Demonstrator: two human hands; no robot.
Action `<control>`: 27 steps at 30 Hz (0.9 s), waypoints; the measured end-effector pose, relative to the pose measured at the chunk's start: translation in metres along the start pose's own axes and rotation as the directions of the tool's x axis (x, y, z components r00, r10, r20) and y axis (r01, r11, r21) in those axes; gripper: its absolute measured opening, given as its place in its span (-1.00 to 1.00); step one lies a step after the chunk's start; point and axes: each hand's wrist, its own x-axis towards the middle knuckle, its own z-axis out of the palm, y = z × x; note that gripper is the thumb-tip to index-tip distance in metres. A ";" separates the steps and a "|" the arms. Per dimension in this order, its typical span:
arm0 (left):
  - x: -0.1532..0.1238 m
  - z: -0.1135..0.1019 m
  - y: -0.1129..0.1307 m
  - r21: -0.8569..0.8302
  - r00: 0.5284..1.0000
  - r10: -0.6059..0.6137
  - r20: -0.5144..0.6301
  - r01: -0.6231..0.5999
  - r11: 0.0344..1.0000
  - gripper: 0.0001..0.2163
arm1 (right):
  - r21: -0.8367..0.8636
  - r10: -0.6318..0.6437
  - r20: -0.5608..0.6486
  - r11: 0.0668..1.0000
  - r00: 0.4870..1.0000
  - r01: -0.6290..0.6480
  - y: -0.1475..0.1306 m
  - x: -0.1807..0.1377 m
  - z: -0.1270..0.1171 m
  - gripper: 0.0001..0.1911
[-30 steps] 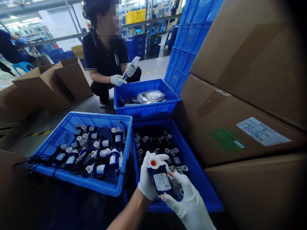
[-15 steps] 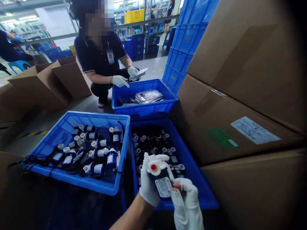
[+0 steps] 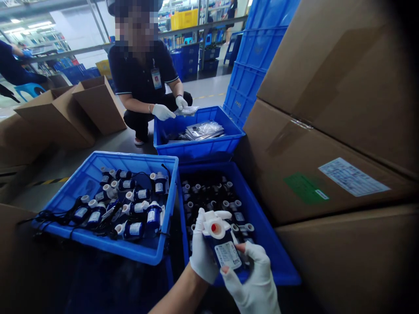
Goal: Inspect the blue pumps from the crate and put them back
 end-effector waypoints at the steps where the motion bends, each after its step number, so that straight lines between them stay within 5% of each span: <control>1: -0.001 0.000 0.000 0.023 1.000 0.016 -0.008 -0.016 1.000 -0.40 | -0.006 -0.013 -0.010 1.000 1.000 0.013 0.001 0.000 0.002 -0.51; 4: -0.007 0.003 0.002 0.127 0.997 0.079 -0.018 -0.076 0.989 -0.43 | -0.006 0.024 -0.030 1.000 0.999 -0.024 0.004 -0.001 0.008 -0.44; 8: -0.012 0.003 0.004 0.265 0.992 0.128 0.012 -0.127 0.956 -0.41 | 0.054 0.230 0.004 0.972 0.973 -0.230 0.001 0.002 0.007 -0.39; 14: -0.010 -0.003 0.003 0.238 0.992 0.113 0.052 -0.122 0.964 -0.42 | 0.303 0.469 0.287 0.783 0.835 -0.544 -0.014 0.026 -0.004 -0.49; 27: -0.017 -0.003 0.004 0.179 0.994 0.059 0.096 -0.076 0.981 -0.35 | 0.293 0.459 0.258 0.801 0.850 -0.521 -0.009 0.023 -0.002 -0.50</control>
